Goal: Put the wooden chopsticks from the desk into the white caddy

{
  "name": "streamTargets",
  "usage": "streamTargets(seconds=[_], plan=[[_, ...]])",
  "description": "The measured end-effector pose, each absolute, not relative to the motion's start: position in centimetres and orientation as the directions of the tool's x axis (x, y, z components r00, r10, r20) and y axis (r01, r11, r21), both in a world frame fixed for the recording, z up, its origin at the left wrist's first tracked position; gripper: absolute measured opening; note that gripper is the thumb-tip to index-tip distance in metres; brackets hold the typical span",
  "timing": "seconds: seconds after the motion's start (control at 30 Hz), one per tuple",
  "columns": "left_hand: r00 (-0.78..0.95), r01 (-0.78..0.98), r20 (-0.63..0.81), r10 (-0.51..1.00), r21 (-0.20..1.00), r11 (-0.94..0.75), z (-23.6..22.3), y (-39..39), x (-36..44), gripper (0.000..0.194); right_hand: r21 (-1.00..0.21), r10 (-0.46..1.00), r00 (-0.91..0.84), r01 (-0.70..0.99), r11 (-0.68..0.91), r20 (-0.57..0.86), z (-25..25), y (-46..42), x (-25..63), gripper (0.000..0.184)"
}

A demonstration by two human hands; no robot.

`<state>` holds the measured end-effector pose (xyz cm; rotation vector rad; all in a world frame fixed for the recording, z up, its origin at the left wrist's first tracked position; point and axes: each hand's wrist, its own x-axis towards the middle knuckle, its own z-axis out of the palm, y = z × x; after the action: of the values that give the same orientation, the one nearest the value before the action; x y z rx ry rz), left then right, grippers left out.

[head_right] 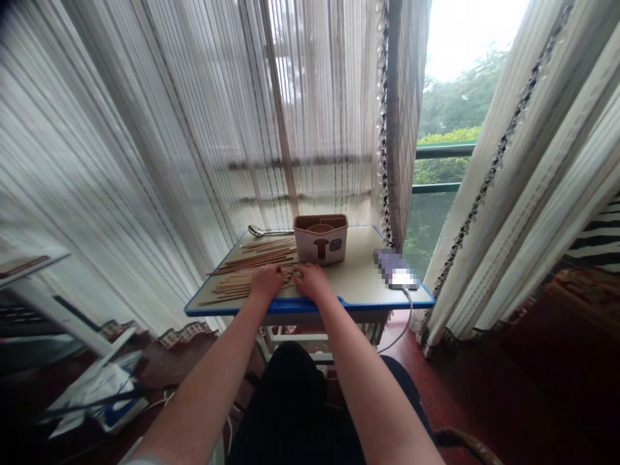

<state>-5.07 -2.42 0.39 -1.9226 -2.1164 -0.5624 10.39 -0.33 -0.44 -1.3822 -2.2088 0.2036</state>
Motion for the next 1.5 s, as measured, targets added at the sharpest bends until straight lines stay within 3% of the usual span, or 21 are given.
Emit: streamTargets(seconds=[0.17,0.33,0.53,0.7,1.07,1.37,1.5], plan=[[-0.096,0.991,0.435,0.895,0.123,0.046,0.4,-2.6,-5.0,0.027,-0.379,0.863,-0.366,0.787,0.486,0.347,-0.8,0.0,10.6,0.023],[-0.049,0.992,0.44,0.896,0.124,-0.006,0.6,-2.8,-4.9,0.027,-0.385,0.872,-0.338,0.797,0.465,0.353,-0.9,0.4,10.4,0.033],[0.009,0.991,0.447,0.895,0.116,-0.068,0.6,-2.9,-5.0,0.025,-0.392,0.874,-0.331,0.796,0.462,0.357,-1.0,0.5,10.5,0.026],[0.061,0.984,0.445,0.894,0.122,-0.128,0.5,-2.6,-5.1,0.024,-0.413,0.865,-0.327,0.776,0.476,0.381,-1.2,0.7,10.6,0.035],[0.146,0.952,0.519,0.842,0.159,-0.263,0.4,-2.3,-5.3,0.02,-0.561,0.862,-0.253,0.672,0.484,0.44,-1.5,1.3,10.7,0.015],[-0.058,0.977,0.61,0.79,0.196,-0.079,0.5,-2.5,-5.1,0.024,-0.78,0.864,0.16,0.53,0.332,0.477,-2.3,2.3,12.1,0.035],[-0.134,0.978,0.624,0.77,0.21,-0.001,0.6,-2.6,-5.3,0.027,-0.779,0.852,0.156,0.512,0.363,0.5,-3.1,3.2,12.7,0.042]])
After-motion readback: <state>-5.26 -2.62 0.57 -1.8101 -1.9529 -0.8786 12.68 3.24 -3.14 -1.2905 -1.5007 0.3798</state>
